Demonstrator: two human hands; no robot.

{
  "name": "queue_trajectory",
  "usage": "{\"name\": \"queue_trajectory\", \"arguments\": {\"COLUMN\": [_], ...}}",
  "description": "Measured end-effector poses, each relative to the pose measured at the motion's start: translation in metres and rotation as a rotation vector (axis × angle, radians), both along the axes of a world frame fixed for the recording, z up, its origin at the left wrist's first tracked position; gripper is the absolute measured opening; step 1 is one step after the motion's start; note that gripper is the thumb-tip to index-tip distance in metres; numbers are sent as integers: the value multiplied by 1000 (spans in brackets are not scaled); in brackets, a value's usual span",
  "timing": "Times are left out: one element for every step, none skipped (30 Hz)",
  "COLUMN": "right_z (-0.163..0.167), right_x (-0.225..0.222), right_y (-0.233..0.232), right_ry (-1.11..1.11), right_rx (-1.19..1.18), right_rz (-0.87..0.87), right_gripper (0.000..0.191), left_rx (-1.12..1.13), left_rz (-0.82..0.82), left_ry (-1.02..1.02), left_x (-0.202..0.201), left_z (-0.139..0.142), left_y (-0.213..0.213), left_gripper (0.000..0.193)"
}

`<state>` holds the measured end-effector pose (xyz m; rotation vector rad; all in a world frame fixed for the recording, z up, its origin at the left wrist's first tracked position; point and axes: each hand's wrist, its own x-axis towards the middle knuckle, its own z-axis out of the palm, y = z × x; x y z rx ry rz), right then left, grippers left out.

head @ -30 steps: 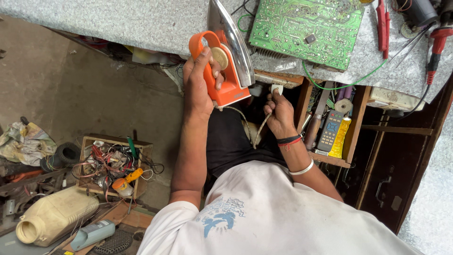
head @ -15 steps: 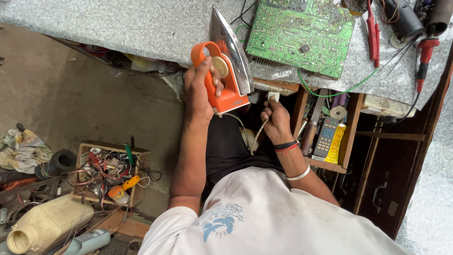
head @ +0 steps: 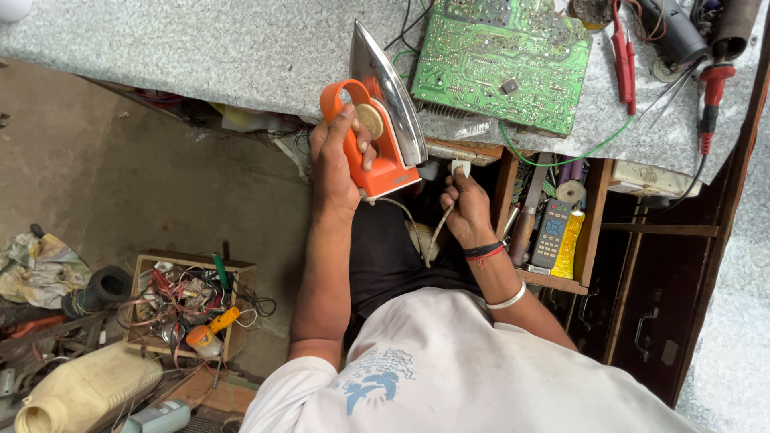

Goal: The person holds a green circuit board on the workbench and solders components on it with a soldering iron, steadying the board with the other hand. They then pick up an electric iron, hold it, and work on its plug and cord near the power strip.

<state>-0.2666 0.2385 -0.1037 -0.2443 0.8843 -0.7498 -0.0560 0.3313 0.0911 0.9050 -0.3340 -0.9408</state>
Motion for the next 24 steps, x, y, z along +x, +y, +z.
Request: {"name": "queue_trajectory", "arguments": {"right_z": [2, 4, 8, 12, 18, 25, 33, 42, 53, 66, 78, 92, 102, 117, 127, 135, 142, 152, 159, 165, 169, 172, 175, 176], "right_x": [1, 1, 1, 0, -1, -5, -13, -21, -33, -51, -69, -92, -110, -137, -154, -169, -178, -188, -193, -195, -190, -182, -172, -157], "right_y": [1, 2, 4, 7, 11, 14, 17, 18, 17, 15, 10, -3, -14, -23, -37, -43, -51, -59, -60, -58, -53, -48, -40, -29], "right_ry": [0, 1, 6, 11, 17, 12, 5, -3, 21, 43, 69, 175, 281, 278, 525, 515, 749, 978, 1104, 1226, 1345, 1217, 1096, 981], "right_rx": [-5, -11, -32, -51, -69, -65, -63, -63, -108, -151, -189, -347, -505, -676, -802, -812, -897, -978, -1086, -1192, -1297, -1259, -1217, -1171], "right_rz": [8, 15, 30, 47, 63, 110, 157, 205, 268, 334, 399, 350, 301, 155, 25, -130, -171, -212, -245, -279, -312, -292, -273, -254], "right_gripper": [16, 17, 18, 19, 21, 21, 22, 23, 24, 27, 30, 30, 30, 28, 23, 23, 28, 34, 36, 38, 41, 43, 46, 50], "left_rx": [1, 1, -2, -4, -5, -7, -9, -14, -37, -57, -74, -107, -141, -174, -184, -197, -211, -226, -241, -253, -238, -223, -209, -220], "left_rz": [0, -1, 0, 2, 4, 0, -3, -6, -22, -36, -50, -65, -79, -90, -94, -96, -94, -113, -133, -151, -158, -167, -180, -203], "left_ry": [-2, -5, -6, -7, -8, -11, -17, -24, -27, -32, -33, -28, -22, -15, -12, -6, -9, -2, 8, 16, 10, 5, 4, -15], "left_x": [0, -1, -2, -2, -3, -3, -3, -3, -2, -1, 0, 0, 0, 0, -2, -5, -6, -7, -10, -13, -14, -15, -18, -21], "left_z": [1, 1, 1, 0, 0, -1, -2, -3, -4, -5, -6, -8, -9, -11, -13, -15, -16, -18, -20, -22, -24, -25, -27, -28], "left_y": [0, 0, -1, -1, 0, 0, 1, 2, 2, 3, 5, 6, 6, 7, 7, 7, 6, 5, 4, 2, 2, 1, 1, 2], "left_gripper": [28, 28, 28, 29, 29, 30, 31, 32, 34, 36, 37, 38, 38, 39, 37, 35, 33, 30, 27, 25, 24, 23, 22, 24]}}
